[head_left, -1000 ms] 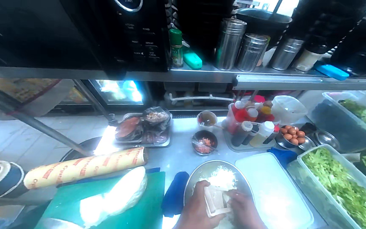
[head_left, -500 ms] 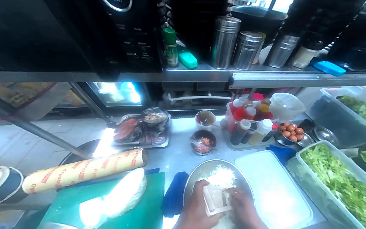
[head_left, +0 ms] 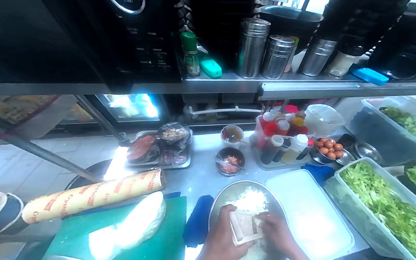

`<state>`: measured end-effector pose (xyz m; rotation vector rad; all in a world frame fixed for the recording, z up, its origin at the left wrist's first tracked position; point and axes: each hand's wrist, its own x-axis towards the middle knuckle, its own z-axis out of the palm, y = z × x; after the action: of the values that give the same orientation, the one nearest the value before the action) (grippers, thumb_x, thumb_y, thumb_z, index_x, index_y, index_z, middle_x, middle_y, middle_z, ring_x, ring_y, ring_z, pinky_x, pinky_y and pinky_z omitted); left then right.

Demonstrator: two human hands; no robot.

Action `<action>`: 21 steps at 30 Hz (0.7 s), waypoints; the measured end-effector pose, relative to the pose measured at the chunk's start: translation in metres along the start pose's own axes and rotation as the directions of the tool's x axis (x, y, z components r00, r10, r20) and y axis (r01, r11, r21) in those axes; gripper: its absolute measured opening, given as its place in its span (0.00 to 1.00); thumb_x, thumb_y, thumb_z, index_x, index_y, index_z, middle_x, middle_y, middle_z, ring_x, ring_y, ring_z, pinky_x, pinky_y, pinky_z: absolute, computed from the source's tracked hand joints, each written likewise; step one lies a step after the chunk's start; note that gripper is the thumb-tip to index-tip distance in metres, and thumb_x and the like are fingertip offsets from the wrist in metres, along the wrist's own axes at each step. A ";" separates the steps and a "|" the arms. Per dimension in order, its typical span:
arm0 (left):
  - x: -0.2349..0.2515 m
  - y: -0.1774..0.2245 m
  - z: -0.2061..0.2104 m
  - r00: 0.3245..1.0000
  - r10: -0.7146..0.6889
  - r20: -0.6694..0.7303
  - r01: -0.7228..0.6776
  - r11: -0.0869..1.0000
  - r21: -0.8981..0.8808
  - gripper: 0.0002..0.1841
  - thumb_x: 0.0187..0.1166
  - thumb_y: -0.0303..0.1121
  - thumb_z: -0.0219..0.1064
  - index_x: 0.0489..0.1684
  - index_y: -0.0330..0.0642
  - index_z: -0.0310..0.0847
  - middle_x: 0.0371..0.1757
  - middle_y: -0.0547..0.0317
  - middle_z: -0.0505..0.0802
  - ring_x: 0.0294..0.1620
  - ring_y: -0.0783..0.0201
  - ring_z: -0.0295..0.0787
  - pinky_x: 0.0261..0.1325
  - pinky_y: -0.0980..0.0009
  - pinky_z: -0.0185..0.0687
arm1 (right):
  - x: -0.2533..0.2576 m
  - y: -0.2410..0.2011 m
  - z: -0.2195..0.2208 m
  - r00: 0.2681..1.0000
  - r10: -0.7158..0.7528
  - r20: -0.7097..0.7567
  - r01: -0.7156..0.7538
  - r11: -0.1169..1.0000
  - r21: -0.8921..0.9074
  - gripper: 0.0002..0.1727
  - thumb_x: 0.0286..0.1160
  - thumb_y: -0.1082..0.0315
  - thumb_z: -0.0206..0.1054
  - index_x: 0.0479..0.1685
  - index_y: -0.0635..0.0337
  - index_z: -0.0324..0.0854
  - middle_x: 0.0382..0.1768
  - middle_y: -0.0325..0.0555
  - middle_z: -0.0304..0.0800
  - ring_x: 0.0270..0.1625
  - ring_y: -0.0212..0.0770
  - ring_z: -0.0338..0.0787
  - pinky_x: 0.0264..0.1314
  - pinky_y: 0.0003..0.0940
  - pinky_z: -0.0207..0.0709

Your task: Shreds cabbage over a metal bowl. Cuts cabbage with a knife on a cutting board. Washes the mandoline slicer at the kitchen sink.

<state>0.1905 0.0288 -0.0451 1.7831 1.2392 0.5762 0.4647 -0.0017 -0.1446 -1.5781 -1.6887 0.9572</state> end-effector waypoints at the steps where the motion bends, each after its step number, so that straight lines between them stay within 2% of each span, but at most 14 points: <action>1: 0.001 0.001 -0.001 1.000 0.001 -0.003 -0.001 1.000 -0.004 0.59 0.46 0.59 0.89 0.83 0.45 0.58 0.68 0.54 0.86 0.58 0.68 0.91 0.61 0.61 0.92 | 0.001 -0.006 -0.002 1.000 -0.010 0.004 0.010 1.000 -0.003 0.15 0.75 0.67 0.73 0.58 0.41 0.94 0.62 0.30 0.92 0.67 0.27 0.88 0.74 0.33 0.83; 4: 0.003 -0.001 0.001 1.000 -0.005 -0.003 0.005 1.000 0.006 0.60 0.45 0.60 0.89 0.83 0.48 0.58 0.68 0.56 0.85 0.58 0.69 0.90 0.61 0.63 0.92 | 0.003 -0.043 -0.002 0.996 -0.091 -0.011 0.091 0.996 0.026 0.15 0.76 0.67 0.73 0.58 0.39 0.94 0.63 0.28 0.92 0.68 0.28 0.88 0.73 0.34 0.85; 6: 0.003 -0.001 0.001 1.000 -0.011 0.010 0.010 1.000 0.011 0.60 0.45 0.60 0.89 0.83 0.48 0.57 0.67 0.58 0.86 0.58 0.70 0.90 0.60 0.64 0.92 | 0.002 -0.030 0.002 0.997 -0.076 -0.031 0.077 0.997 0.030 0.15 0.76 0.67 0.72 0.58 0.40 0.94 0.63 0.29 0.92 0.67 0.28 0.88 0.72 0.34 0.85; 9: 0.001 0.001 -0.001 1.000 -0.001 0.002 0.001 1.000 0.000 0.59 0.47 0.59 0.89 0.82 0.46 0.58 0.66 0.55 0.87 0.57 0.68 0.91 0.60 0.62 0.92 | 0.002 -0.002 0.003 0.999 -0.014 -0.029 0.014 1.000 -0.009 0.15 0.75 0.68 0.72 0.57 0.40 0.94 0.63 0.29 0.91 0.66 0.27 0.88 0.71 0.32 0.84; 13: 0.003 -0.002 0.000 1.000 -0.006 0.012 0.006 1.000 0.015 0.59 0.45 0.60 0.89 0.82 0.48 0.57 0.68 0.57 0.85 0.57 0.69 0.90 0.60 0.63 0.92 | 0.000 -0.043 0.005 0.993 -0.099 -0.063 0.105 0.990 0.090 0.16 0.74 0.72 0.72 0.56 0.43 0.95 0.62 0.30 0.93 0.68 0.30 0.88 0.73 0.36 0.85; 17: 0.001 0.001 -0.002 1.000 -0.005 0.009 0.005 1.000 0.014 0.59 0.46 0.59 0.89 0.83 0.46 0.59 0.67 0.54 0.87 0.58 0.67 0.91 0.61 0.60 0.92 | -0.002 0.003 0.008 0.998 0.030 -0.060 -0.028 0.999 0.028 0.15 0.75 0.66 0.74 0.58 0.40 0.94 0.62 0.29 0.92 0.66 0.27 0.88 0.72 0.33 0.85; 21: 0.001 -0.001 -0.001 1.000 -0.019 0.020 0.018 0.999 0.030 0.60 0.45 0.60 0.89 0.83 0.48 0.58 0.68 0.55 0.86 0.58 0.68 0.90 0.61 0.62 0.92 | -0.003 -0.039 0.006 0.993 -0.095 -0.065 0.100 0.993 0.067 0.15 0.75 0.69 0.73 0.57 0.41 0.95 0.62 0.28 0.93 0.68 0.30 0.88 0.74 0.37 0.84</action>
<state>0.1900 0.0303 -0.0452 1.7960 1.2552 0.5309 0.4388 -0.0057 -0.1149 -1.4517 -1.6558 0.8991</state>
